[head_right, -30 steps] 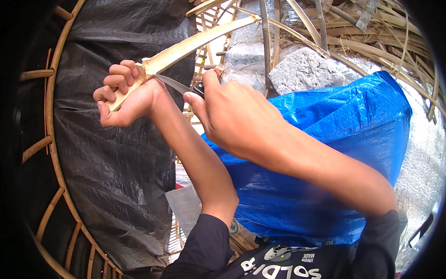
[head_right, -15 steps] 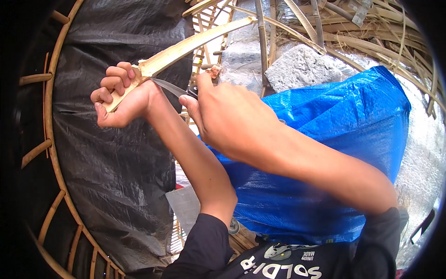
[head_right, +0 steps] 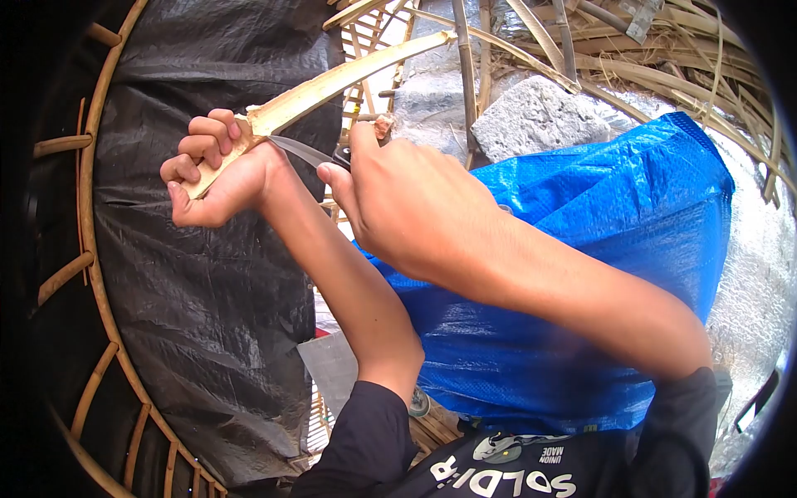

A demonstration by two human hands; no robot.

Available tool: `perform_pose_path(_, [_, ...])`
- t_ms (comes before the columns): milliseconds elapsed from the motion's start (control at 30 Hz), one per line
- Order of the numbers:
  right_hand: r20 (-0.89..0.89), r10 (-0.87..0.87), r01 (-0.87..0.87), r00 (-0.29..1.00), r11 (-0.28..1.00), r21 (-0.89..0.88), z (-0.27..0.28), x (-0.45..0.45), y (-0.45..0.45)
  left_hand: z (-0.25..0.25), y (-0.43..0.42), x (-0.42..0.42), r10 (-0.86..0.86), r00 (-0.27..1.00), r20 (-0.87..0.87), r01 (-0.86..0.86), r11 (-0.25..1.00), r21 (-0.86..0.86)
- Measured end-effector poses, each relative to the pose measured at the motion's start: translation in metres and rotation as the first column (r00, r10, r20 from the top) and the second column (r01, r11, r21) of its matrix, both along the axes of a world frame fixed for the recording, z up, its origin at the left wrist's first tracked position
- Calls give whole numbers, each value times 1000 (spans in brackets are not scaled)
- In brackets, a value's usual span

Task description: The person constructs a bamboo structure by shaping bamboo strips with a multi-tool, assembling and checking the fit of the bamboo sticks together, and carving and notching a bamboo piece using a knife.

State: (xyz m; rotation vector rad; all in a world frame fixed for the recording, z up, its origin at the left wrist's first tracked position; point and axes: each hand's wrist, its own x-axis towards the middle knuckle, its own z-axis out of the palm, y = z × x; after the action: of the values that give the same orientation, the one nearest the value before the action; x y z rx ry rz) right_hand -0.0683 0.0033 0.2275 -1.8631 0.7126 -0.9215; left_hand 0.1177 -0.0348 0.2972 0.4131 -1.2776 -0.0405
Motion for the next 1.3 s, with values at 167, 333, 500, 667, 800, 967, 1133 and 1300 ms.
perform_pose_path(167, [-10,-18,18,1000,999,-30,-1,0,-2,0,0,-2,7,1000,-8,-7,1000,3])
perform_pose_path(333, [-33,-14,13,999,999,-30,0,-2,-2,0,1,2,-19,1000,-6,19,1000,21])
perform_pose_path(500, [-21,-26,25,999,999,-43,0,-2,-3,-1,1,0,-22,1000,-17,22,999,29])
perform_pose_path(667, [-8,-30,29,1000,998,-62,-2,-3,-2,-2,-2,-1,-19,1000,-24,20,999,44])
perform_pose_path(800, [-26,-17,17,1000,999,-30,-2,-3,-1,-2,0,-3,-12,1000,-12,12,999,50])
perform_pose_path(967, [-41,-22,21,999,1000,-14,-2,-3,-2,-2,-1,-4,-25,999,-25,26,998,51])
perform_pose_path(1133, [-19,-33,33,999,999,-18,-3,-3,-2,-3,-2,-5,-35,999,-19,36,999,37])
perform_pose_path(1300, [-28,-39,38,999,999,-19,-1,-3,-2,-2,-1,-6,-18,1000,-2,18,999,34])
